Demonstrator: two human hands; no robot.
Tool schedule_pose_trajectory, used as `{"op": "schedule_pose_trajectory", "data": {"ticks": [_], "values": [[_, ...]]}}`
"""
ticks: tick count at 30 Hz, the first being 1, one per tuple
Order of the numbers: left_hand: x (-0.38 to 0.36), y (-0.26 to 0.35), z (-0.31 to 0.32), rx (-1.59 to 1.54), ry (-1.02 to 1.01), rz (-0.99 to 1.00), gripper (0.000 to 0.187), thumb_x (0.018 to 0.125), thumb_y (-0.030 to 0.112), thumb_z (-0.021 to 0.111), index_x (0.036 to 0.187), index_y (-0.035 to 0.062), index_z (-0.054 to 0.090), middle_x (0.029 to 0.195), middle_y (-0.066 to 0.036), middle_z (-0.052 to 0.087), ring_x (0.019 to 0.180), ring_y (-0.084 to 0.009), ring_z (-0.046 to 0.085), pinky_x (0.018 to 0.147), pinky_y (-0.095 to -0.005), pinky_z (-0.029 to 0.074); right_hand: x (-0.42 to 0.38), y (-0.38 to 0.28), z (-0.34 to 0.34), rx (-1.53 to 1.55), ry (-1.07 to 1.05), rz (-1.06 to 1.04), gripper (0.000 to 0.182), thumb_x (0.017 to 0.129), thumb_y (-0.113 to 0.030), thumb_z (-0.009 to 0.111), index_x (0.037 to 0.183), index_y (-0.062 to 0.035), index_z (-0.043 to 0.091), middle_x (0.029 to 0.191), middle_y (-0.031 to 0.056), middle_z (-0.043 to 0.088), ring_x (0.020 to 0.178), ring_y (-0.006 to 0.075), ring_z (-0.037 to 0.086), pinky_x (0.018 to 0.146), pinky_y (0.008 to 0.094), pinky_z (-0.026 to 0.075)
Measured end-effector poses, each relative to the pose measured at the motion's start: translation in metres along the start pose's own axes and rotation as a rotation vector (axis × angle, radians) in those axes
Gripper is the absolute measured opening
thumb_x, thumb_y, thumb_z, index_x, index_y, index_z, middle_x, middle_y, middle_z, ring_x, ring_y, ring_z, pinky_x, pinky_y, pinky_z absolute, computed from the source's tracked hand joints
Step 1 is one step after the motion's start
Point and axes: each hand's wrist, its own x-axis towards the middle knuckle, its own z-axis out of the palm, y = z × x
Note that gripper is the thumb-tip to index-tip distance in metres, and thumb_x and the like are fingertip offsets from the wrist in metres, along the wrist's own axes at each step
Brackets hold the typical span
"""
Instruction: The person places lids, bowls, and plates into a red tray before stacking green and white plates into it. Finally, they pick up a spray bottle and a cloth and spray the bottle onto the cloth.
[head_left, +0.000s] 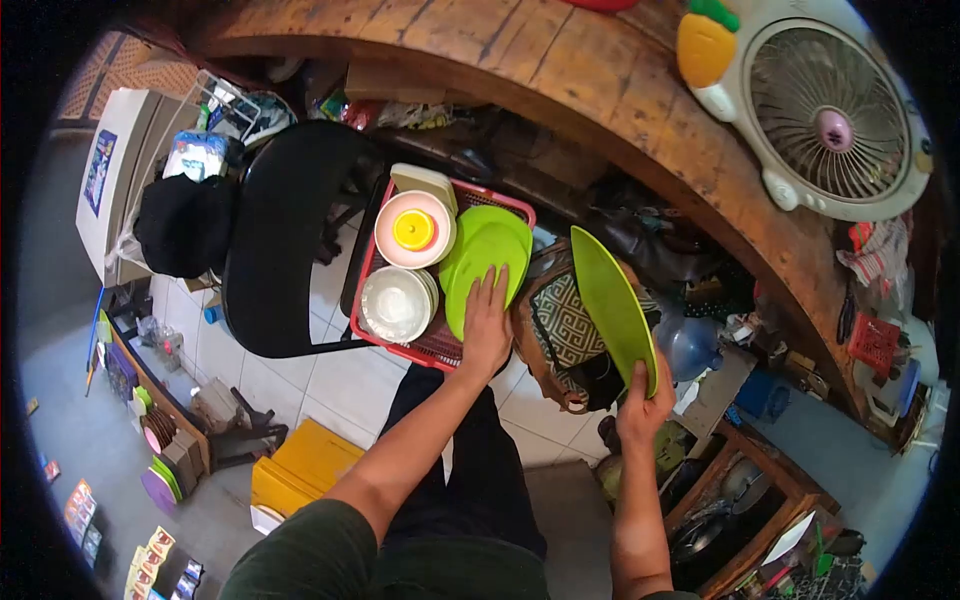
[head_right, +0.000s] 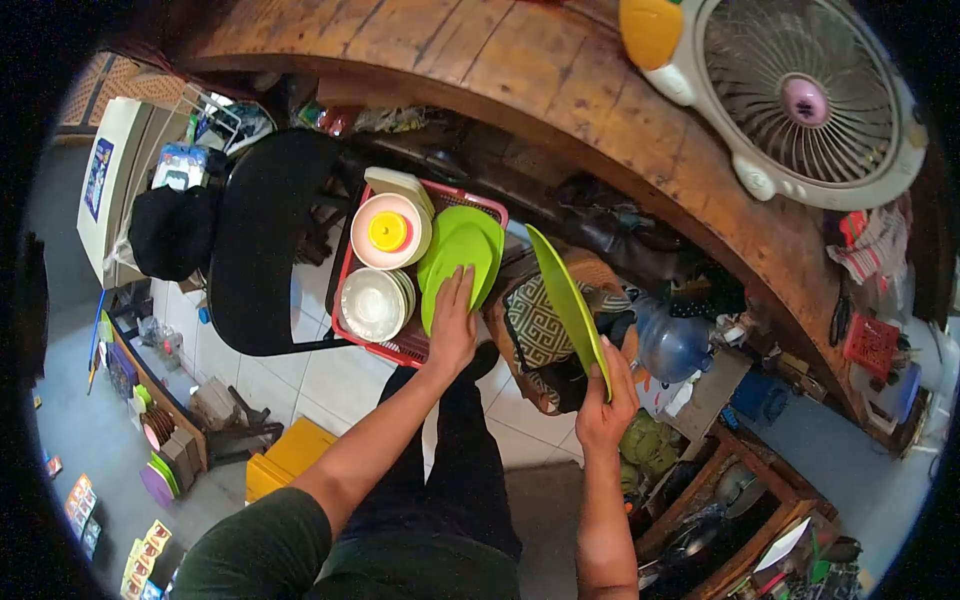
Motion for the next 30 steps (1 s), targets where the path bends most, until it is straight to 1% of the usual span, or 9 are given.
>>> {"op": "schedule_pose_trajectory", "data": {"ticks": [2, 5, 8, 12, 15, 20, 26, 28, 30], "values": [[0.009, -0.004, 0.014, 0.012, -0.002, -0.016, 0.063, 0.085, 0.006, 0.057, 0.144, 0.0076, 0.035, 0.142, -0.023, 0.038, 0.125, -0.0478, 0.037, 0.106, -0.0515, 0.032, 0.003, 0.003, 0.002, -0.025, 0.003, -0.099, 0.026, 0.095, -0.006, 0.052, 0.118, 0.0027, 0.061, 0.116, 0.0172, 0.064, 0.109, 0.0276, 0.061, 0.093, 0.0356, 0.045], [0.023, -0.001, 0.023, 0.157, -0.060, -0.094, 0.067, 0.084, 0.028, 0.067, 0.141, 0.0084, 0.038, 0.140, -0.023, 0.041, 0.119, -0.0486, 0.043, 0.101, -0.0508, 0.038, 0.006, 0.007, 0.004, -0.005, -0.028, 0.010, 0.026, 0.093, -0.002, 0.053, 0.117, 0.0033, 0.062, 0.114, 0.0163, 0.065, 0.107, 0.0250, 0.061, 0.093, 0.0340, 0.045], [0.031, -0.005, 0.031, 0.190, -0.161, -0.105, 0.068, 0.084, 0.031, 0.067, 0.142, 0.0119, 0.038, 0.142, -0.021, 0.040, 0.121, -0.0473, 0.042, 0.099, -0.0516, 0.040, 0.017, 0.002, 0.008, -0.072, -0.056, -0.050, 0.027, 0.092, 0.000, 0.054, 0.117, 0.0036, 0.061, 0.113, 0.0159, 0.065, 0.105, 0.0241, 0.061, 0.092, 0.0332, 0.045], [0.038, -0.009, 0.040, 0.241, -0.227, -0.104, 0.068, 0.085, 0.031, 0.066, 0.144, 0.0145, 0.036, 0.144, -0.021, 0.037, 0.123, -0.0468, 0.041, 0.097, -0.0520, 0.043, 0.034, -0.004, 0.012, -0.163, -0.156, -0.244, 0.032, 0.088, 0.006, 0.054, 0.118, -0.0005, 0.062, 0.114, 0.0160, 0.065, 0.107, 0.0273, 0.062, 0.093, 0.0346, 0.045], [0.047, -0.015, 0.043, 0.278, -0.242, -0.127, 0.068, 0.086, 0.024, 0.063, 0.146, 0.0141, 0.031, 0.146, -0.022, 0.034, 0.123, -0.0488, 0.040, 0.099, -0.0518, 0.042, 0.049, -0.009, 0.019, -0.134, -0.162, -0.282, 0.046, 0.078, 0.010, 0.051, 0.117, -0.0081, 0.066, 0.110, 0.0153, 0.066, 0.099, 0.0288, 0.066, 0.089, 0.0327, 0.048], [0.058, -0.026, 0.037, 0.187, -0.232, -0.128, 0.069, 0.085, 0.020, 0.064, 0.145, 0.0110, 0.031, 0.147, -0.024, 0.032, 0.125, -0.0523, 0.037, 0.101, -0.0526, 0.041, 0.069, -0.017, 0.028, -0.171, -0.258, -0.321, 0.049, 0.074, 0.011, 0.050, 0.115, -0.0105, 0.067, 0.111, 0.0111, 0.066, 0.101, 0.0289, 0.064, 0.090, 0.0344, 0.048], [0.030, -0.063, 0.016, -0.139, -0.165, -0.022, 0.054, 0.087, 0.009, 0.056, 0.138, 0.0031, 0.039, 0.139, -0.026, 0.042, 0.125, -0.0421, 0.043, 0.105, -0.0455, 0.037, 0.112, -0.031, 0.058, -0.427, -0.596, -0.575, 0.054, 0.072, 0.003, 0.056, 0.117, -0.0250, 0.066, 0.119, 0.0023, 0.063, 0.111, 0.0252, 0.059, 0.096, 0.0415, 0.047], [0.012, -0.071, 0.002, -0.388, -0.116, -0.334, 0.045, 0.088, 0.004, 0.051, 0.133, 0.0009, 0.043, 0.130, -0.025, 0.049, 0.120, -0.0380, 0.049, 0.103, -0.0415, 0.038, 0.123, -0.028, 0.074, -0.514, -0.686, -0.691, 0.055, 0.073, 0.000, 0.058, 0.118, -0.0296, 0.065, 0.121, 0.0008, 0.062, 0.114, 0.0242, 0.057, 0.098, 0.0440, 0.045], [-0.009, -0.087, -0.002, -0.471, -0.081, -0.403, 0.040, 0.092, 0.008, 0.049, 0.131, 0.0011, 0.045, 0.127, -0.022, 0.053, 0.115, -0.0351, 0.053, 0.100, -0.0402, 0.040, 0.129, -0.019, 0.092, -0.583, -0.809, -0.855, 0.052, 0.079, -0.008, 0.056, 0.123, -0.0359, 0.061, 0.122, -0.0011, 0.061, 0.118, 0.0229, 0.053, 0.105, 0.0479, 0.038]]}}
